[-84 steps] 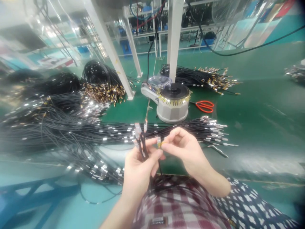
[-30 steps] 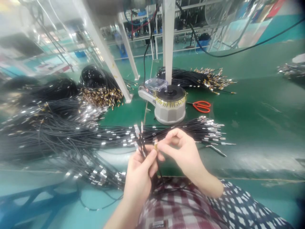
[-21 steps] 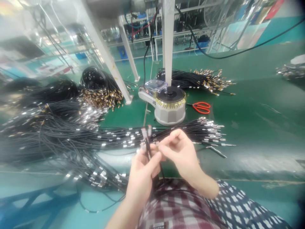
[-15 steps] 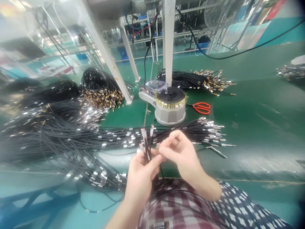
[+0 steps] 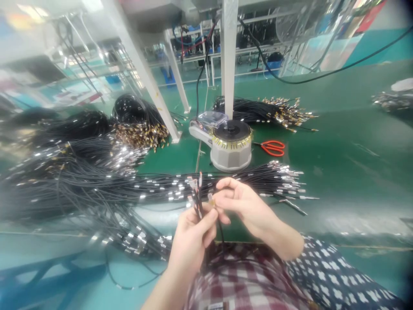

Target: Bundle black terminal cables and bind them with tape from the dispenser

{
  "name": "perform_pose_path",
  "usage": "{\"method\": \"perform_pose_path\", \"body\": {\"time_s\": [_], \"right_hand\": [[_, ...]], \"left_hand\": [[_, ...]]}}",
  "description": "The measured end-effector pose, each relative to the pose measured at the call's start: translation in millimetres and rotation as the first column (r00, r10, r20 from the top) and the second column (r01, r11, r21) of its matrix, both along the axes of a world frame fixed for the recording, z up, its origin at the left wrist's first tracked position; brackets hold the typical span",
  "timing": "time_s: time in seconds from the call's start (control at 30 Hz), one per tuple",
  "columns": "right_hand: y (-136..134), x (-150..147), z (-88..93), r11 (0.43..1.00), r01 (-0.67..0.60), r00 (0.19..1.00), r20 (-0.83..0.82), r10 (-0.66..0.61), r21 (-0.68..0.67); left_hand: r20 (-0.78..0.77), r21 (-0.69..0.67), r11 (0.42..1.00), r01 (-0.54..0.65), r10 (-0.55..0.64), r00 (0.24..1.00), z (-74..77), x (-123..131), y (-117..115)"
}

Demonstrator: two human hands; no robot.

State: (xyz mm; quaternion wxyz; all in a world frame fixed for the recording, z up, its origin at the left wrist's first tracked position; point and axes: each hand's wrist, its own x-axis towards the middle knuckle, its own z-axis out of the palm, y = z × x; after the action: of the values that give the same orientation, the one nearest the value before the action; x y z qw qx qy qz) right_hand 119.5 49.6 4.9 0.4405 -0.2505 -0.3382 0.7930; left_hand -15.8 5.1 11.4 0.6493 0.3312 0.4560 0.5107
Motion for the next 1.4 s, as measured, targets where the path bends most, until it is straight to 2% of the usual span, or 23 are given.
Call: {"method": "perform_pose_path", "body": {"time_s": [0.1, 0.2, 0.27, 0.33, 0.43, 0.5, 0.53, 0.7, 0.87, 0.97, 1.03, 1.23, 1.4], "right_hand": [[1.0, 2.2, -3.8, 0.999, 0.044, 0.998, 0.034, -0.044, 0.008], [6.4, 12.4, -2.9, 0.989, 0.148, 0.979, 0.135, -0.15, 0.024], [11.0, 23.1, 2.6, 0.973, 0.209, 0.949, 0.219, -0.226, 0.098], [13.7, 32.9, 11.4, 0.947, 0.219, 0.904, 0.316, -0.287, 0.235], [11.6, 36.9, 24.9, 0.899, 0.048, 0.785, 0.54, -0.303, 0.435], [7.7, 31.3, 29.5, 0.885, -0.072, 0.709, 0.647, -0.279, 0.46], [6.0, 27.0, 29.9, 0.889, -0.091, 0.705, 0.659, -0.261, 0.449], [7.0, 12.2, 22.7, 0.938, 0.028, 0.848, 0.488, -0.206, 0.346], [12.8, 19.8, 17.1, 0.932, 0.082, 0.872, 0.428, -0.238, 0.353], [12.5, 26.5, 14.3, 0.944, -0.006, 0.898, 0.418, -0.141, 0.33], [10.9, 29.1, 13.4, 0.948, -0.101, 0.89, 0.452, -0.05, 0.302], [7.4, 26.7, 11.1, 0.929, -0.302, 0.882, 0.432, 0.186, 0.216], [2.7, 17.7, -10.7, 0.95, -0.306, 0.914, 0.3, 0.275, 0.063]], "left_hand": [[0.014, -0.012, 0.999, 0.043, -0.043, 0.999, -2.1, -3.2, 1.3], [-0.004, -0.034, 0.998, 0.048, -0.048, 0.999, -5.1, -5.2, 2.8], [-0.003, -0.055, 0.997, 0.051, -0.051, 0.999, -7.1, -5.6, 3.9], [0.01, -0.06, 0.995, 0.074, -0.073, 0.997, -8.5, -5.2, 5.3], [0.032, -0.037, 0.994, 0.103, -0.102, 0.994, -9.4, -2.8, 7.4], [0.057, -0.019, 0.994, 0.11, -0.109, 0.992, -9.6, -0.8, 8.4], [0.065, -0.013, 0.993, 0.12, -0.119, 0.991, -9.9, 0.2, 8.5], [0.05, -0.019, 0.989, 0.144, -0.143, 0.988, -10.0, 2.8, 5.9], [0.093, -0.081, 0.996, 0.033, -0.025, 0.995, -4.5, -0.1, 7.1], [0.066, -0.033, 0.994, -0.104, 0.106, 0.992, -1.3, -4.6, 9.4], [0.05, -0.009, 0.99, -0.143, 0.143, 0.988, 0.9, -6.2, 9.6], [-0.032, -0.016, 0.998, -0.062, 0.061, 0.998, 7.5, 1.4, 8.0], [-0.019, -0.064, 0.997, 0.037, -0.038, 0.999, 7.1, 2.9, 10.1]]}}
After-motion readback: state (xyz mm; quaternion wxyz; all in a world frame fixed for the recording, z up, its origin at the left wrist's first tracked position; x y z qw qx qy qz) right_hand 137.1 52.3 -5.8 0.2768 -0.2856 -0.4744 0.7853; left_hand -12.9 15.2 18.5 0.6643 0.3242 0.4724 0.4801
